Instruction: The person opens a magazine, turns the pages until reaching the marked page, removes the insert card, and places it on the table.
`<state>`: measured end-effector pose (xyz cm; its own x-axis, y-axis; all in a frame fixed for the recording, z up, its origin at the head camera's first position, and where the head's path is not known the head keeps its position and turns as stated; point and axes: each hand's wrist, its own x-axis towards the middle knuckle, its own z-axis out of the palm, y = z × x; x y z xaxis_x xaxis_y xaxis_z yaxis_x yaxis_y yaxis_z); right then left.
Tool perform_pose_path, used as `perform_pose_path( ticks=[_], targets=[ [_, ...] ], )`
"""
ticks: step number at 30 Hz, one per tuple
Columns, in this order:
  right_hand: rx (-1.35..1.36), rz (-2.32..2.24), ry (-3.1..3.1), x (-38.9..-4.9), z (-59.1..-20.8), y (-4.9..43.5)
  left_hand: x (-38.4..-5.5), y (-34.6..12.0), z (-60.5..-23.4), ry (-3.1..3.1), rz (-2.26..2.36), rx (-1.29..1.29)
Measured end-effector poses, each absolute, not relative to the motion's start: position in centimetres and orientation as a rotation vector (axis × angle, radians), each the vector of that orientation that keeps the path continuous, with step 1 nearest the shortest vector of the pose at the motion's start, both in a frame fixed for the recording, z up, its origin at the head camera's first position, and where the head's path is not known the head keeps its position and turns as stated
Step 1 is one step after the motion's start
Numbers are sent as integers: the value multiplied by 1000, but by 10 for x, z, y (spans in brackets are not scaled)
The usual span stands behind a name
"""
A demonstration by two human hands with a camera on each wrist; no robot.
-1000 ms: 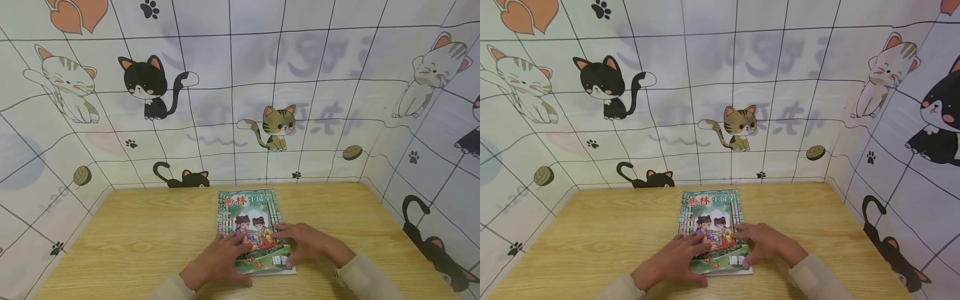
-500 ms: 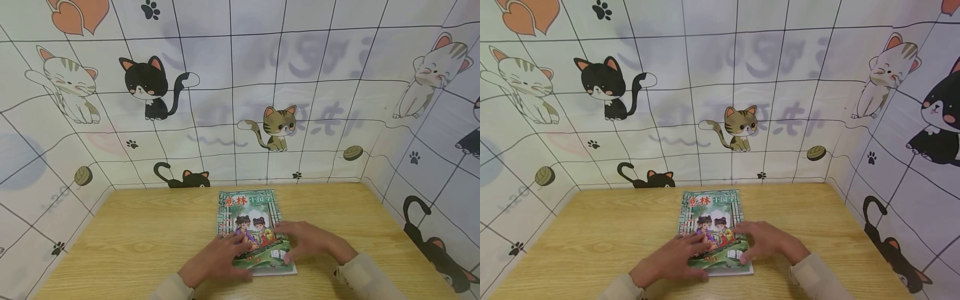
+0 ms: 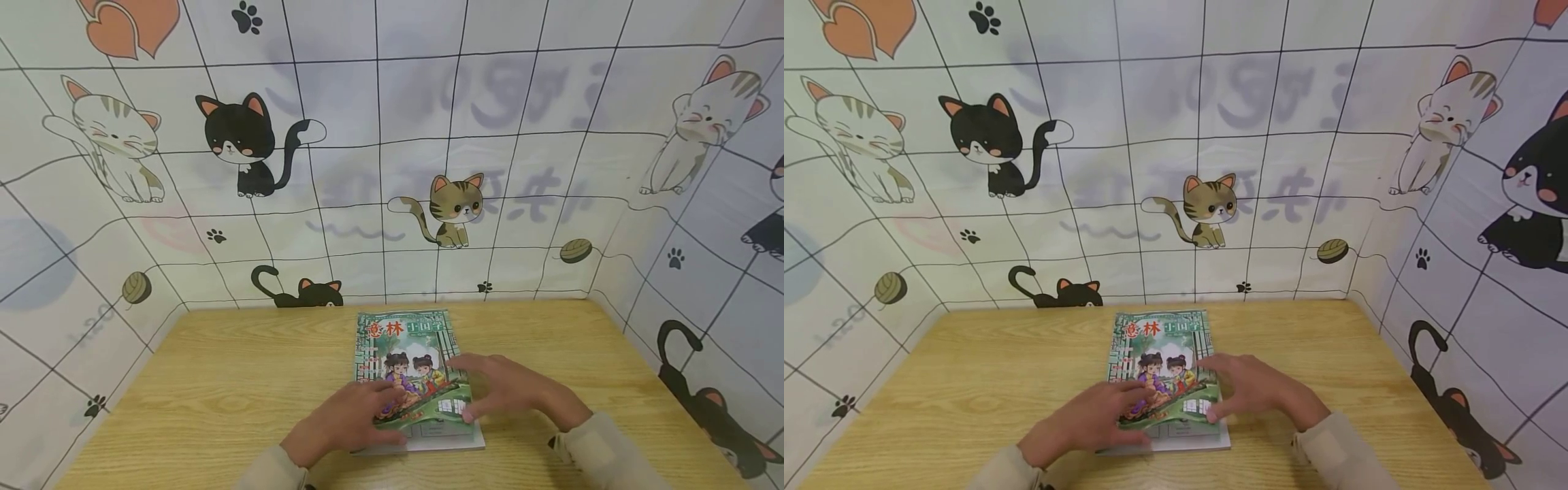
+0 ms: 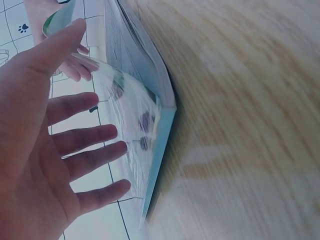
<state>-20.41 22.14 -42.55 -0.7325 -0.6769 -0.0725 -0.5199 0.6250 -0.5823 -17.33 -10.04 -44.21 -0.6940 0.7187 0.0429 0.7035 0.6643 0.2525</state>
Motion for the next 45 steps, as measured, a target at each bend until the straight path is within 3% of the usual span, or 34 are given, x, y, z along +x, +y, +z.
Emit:
perform_pose_path(
  ticks=[39, 45],
  targets=[
    [-1034, -970, 2596, -206, -412, 214, -172, -112, -442, 2956, 536, 1202],
    [-972, -1039, 2630, -203, -409, 214, -171, -115, -442, 3112, 551, 1437]
  ],
)
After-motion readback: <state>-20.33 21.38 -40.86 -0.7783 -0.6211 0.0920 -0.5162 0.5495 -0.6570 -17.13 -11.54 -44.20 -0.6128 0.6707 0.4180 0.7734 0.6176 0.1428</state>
